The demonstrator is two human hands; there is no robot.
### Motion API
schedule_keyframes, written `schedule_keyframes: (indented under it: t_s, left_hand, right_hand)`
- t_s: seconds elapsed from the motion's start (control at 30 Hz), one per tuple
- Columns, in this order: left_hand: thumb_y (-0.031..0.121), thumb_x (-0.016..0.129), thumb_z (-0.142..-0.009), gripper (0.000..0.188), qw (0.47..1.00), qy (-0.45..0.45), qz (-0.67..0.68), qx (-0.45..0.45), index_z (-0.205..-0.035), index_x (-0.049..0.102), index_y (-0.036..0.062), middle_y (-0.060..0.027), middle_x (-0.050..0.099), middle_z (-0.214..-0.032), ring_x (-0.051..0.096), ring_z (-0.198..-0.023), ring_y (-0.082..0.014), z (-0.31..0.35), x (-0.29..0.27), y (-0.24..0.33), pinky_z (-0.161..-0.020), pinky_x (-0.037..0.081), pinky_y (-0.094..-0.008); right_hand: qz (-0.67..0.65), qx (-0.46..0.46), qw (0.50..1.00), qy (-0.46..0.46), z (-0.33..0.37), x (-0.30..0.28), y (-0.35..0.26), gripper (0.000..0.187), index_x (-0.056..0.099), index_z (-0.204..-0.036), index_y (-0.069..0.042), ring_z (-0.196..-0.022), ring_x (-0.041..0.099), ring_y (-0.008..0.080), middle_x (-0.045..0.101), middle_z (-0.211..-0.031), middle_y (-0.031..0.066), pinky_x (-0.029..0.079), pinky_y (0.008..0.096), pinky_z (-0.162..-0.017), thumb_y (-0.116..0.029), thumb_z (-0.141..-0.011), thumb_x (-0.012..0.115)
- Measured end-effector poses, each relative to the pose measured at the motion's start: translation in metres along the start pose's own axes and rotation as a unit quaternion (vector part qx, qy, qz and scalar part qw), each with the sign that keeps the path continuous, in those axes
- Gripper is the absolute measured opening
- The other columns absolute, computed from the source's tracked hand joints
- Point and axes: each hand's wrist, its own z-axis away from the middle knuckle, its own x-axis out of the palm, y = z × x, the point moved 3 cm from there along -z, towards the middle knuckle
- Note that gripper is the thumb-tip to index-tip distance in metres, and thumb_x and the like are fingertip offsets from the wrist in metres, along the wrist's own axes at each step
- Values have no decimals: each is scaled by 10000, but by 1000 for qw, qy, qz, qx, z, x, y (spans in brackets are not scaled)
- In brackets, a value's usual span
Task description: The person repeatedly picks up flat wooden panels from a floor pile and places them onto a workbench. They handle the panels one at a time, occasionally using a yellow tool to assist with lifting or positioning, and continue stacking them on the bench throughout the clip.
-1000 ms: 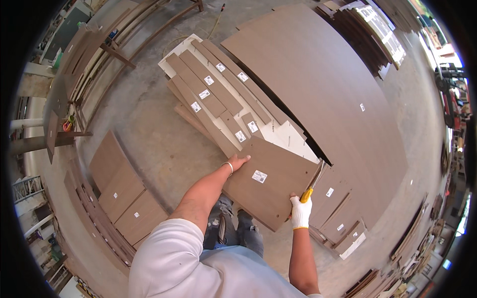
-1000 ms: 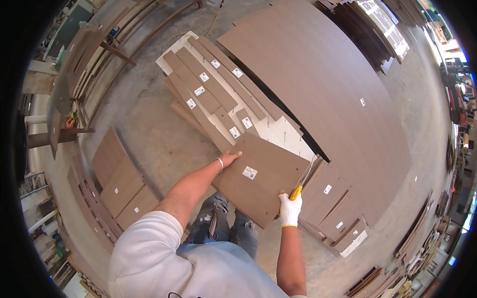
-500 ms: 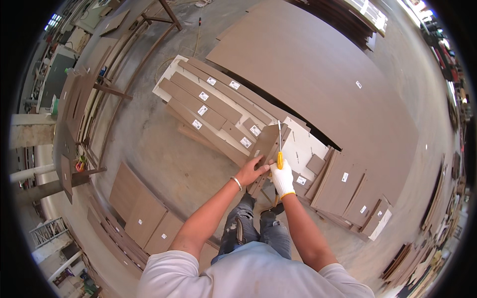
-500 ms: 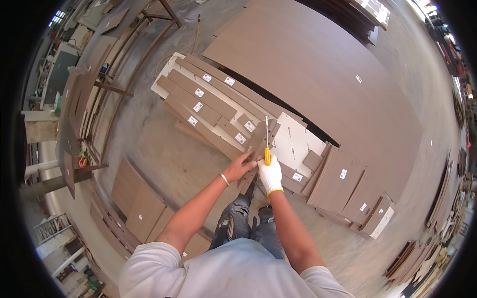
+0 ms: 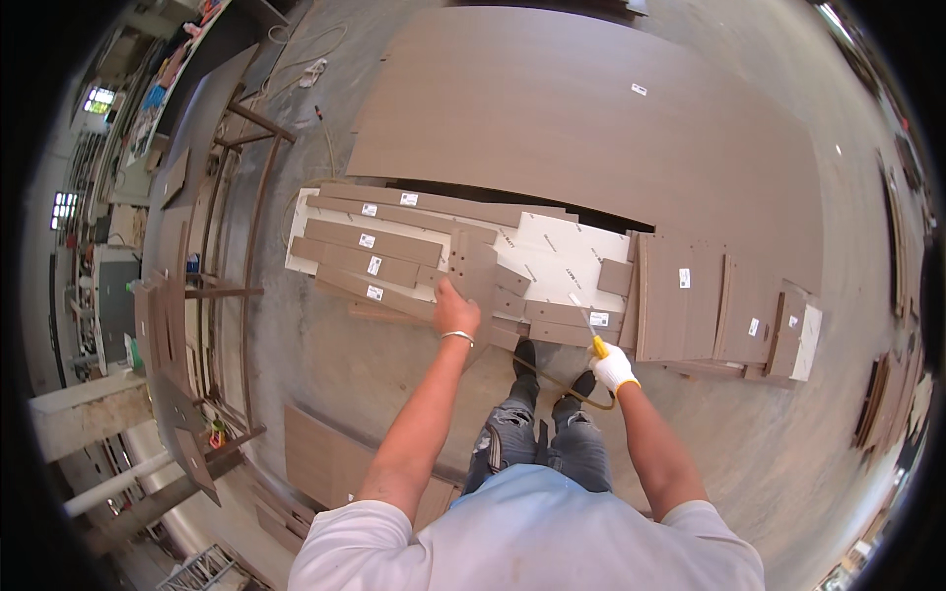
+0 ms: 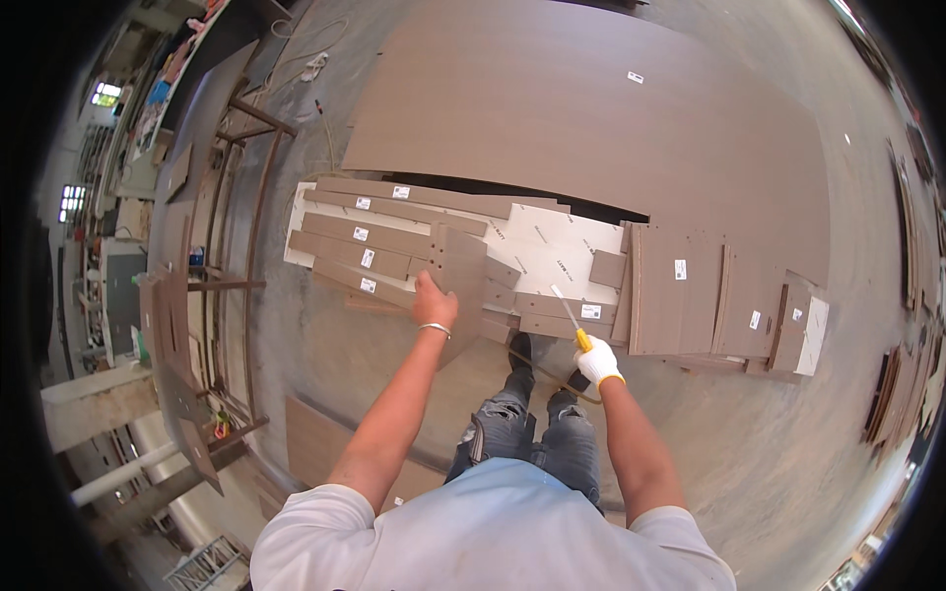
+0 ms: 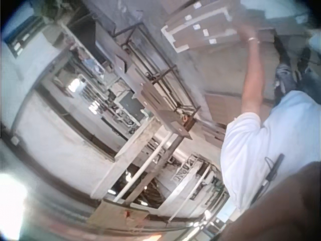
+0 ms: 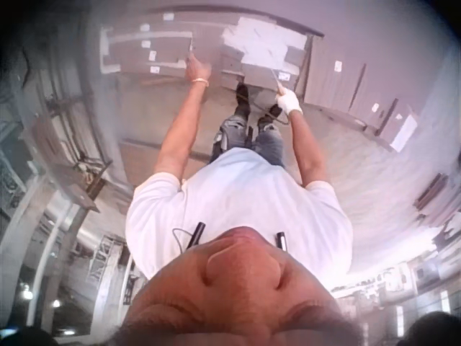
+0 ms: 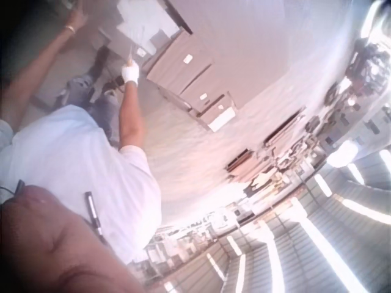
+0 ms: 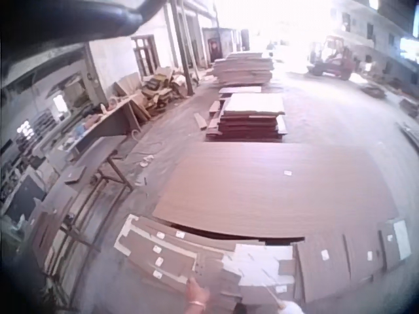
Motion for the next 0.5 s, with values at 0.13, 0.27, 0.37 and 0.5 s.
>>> schedule_keyframes:
  t_s: [0.13,0.27,0.37,0.5]
  left_hand:
    - [237,832,-717,515,997,33,-63,28,-1071,522,27,-244,699,-969,672,-956,-460,-4,-23,-4,-852,530,-537]
    - [256,844,-713,513,995,49,-70,47,-1046,539,12,-253,693,-1017,666,-966,-465,19,-62,-10,-838,529,-528]
    - [298,846,-724,516,990,82,-93,75,-1029,547,9,-248,701,-992,674,-941,-454,39,-94,-3,-819,533,-520]
    - [380,832,-741,532,976,74,-193,65,-1035,552,36,-215,721,-934,694,-907,-424,56,-107,28,-798,538,-505]
  right_hand:
    - [110,23,989,-100,-1,25,5,352,734,-1027,-64,-994,678,406,722,-1037,213,534,459,-885,-361,-858,650]
    - [148,94,977,-118,1,23,19,437,752,-1070,-70,-1035,685,384,722,-1075,213,539,447,-901,-444,-861,664]
    - [161,134,975,-72,11,17,31,474,764,-1059,-72,-1039,698,364,725,-1092,203,547,449,-889,-489,-861,657]
    - [326,-111,896,-280,48,52,28,415,774,-1042,-105,-990,714,349,736,-1056,190,556,441,-869,-449,-836,671]
